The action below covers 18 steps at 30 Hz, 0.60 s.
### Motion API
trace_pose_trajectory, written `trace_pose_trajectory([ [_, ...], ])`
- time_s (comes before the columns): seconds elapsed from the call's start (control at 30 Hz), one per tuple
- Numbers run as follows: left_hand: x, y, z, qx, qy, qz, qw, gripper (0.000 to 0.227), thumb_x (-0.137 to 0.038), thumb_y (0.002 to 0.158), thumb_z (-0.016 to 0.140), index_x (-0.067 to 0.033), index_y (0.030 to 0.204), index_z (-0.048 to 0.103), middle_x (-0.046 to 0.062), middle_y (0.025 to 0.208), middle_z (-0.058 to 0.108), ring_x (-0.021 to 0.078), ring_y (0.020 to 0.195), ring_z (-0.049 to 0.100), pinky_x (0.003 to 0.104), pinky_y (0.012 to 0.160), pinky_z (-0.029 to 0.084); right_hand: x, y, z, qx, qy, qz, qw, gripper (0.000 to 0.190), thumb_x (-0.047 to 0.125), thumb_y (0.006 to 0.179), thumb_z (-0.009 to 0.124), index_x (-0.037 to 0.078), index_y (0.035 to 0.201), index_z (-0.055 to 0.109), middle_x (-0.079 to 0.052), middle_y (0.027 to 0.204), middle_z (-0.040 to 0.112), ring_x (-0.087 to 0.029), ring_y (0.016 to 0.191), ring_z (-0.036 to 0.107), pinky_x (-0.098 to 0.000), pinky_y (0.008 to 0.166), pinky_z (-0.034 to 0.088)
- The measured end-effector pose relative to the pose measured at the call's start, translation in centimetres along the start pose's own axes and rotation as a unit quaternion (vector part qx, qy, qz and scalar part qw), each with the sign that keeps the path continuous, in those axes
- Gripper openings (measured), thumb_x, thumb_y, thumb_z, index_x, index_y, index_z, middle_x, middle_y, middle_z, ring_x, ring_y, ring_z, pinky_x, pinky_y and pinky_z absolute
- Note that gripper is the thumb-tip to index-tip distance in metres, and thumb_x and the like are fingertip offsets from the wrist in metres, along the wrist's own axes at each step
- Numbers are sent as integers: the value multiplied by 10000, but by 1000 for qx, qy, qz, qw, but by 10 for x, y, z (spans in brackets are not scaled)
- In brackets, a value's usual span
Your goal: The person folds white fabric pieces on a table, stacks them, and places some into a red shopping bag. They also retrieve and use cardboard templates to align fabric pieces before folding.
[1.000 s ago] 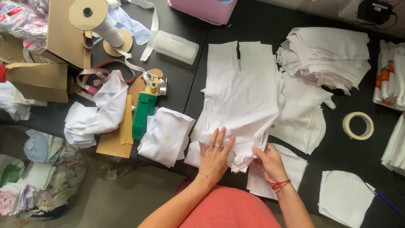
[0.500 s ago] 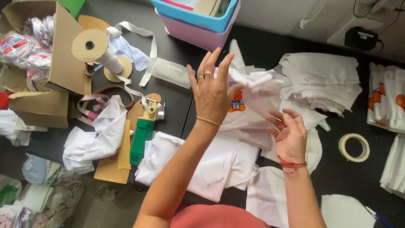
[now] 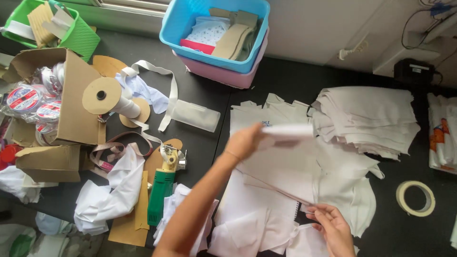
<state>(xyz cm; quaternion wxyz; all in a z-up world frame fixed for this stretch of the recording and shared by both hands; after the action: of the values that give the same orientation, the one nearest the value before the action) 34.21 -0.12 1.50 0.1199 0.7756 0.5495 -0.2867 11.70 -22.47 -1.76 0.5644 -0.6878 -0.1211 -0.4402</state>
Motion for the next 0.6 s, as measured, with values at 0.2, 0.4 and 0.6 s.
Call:
trace_pose_trajectory([
  [0.2,-44,23,-224,-143,254,135,947,339,-213,566,581,-212,879,450,-12,675,490,142,563,413,289,486,363,-15,0,-36,-22,-24,6,999,165,30,836,495,-28,990,497,-202,971,617,-252,811,568,-286,644,402],
  [0.4,-60,6,-190,-184,466,232,834,637,-183,400,631,-244,1025,522,-27,784,524,159,590,502,286,474,405,-15,-42,-53,-52,-72,13,996,121,43,840,499,7,955,507,-163,930,627,-224,838,592,-269,651,408],
  [0.6,-78,-21,-157,-232,318,239,887,478,-103,535,585,-186,1001,520,19,878,533,221,663,501,333,563,401,-41,-54,-83,-68,-65,-18,995,144,56,831,510,26,972,507,-148,951,621,-189,801,577,-239,626,413],
])
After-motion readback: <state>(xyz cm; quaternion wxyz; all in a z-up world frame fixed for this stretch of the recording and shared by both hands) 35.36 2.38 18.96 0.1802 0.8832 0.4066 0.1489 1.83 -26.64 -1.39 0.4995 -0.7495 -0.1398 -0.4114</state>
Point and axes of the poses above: each hand's wrist, its own y-axis towards the middle knuckle, its own z-axis out of the palm, x = y × z, the point moved 7 cm from there along y, towards the middle knuckle
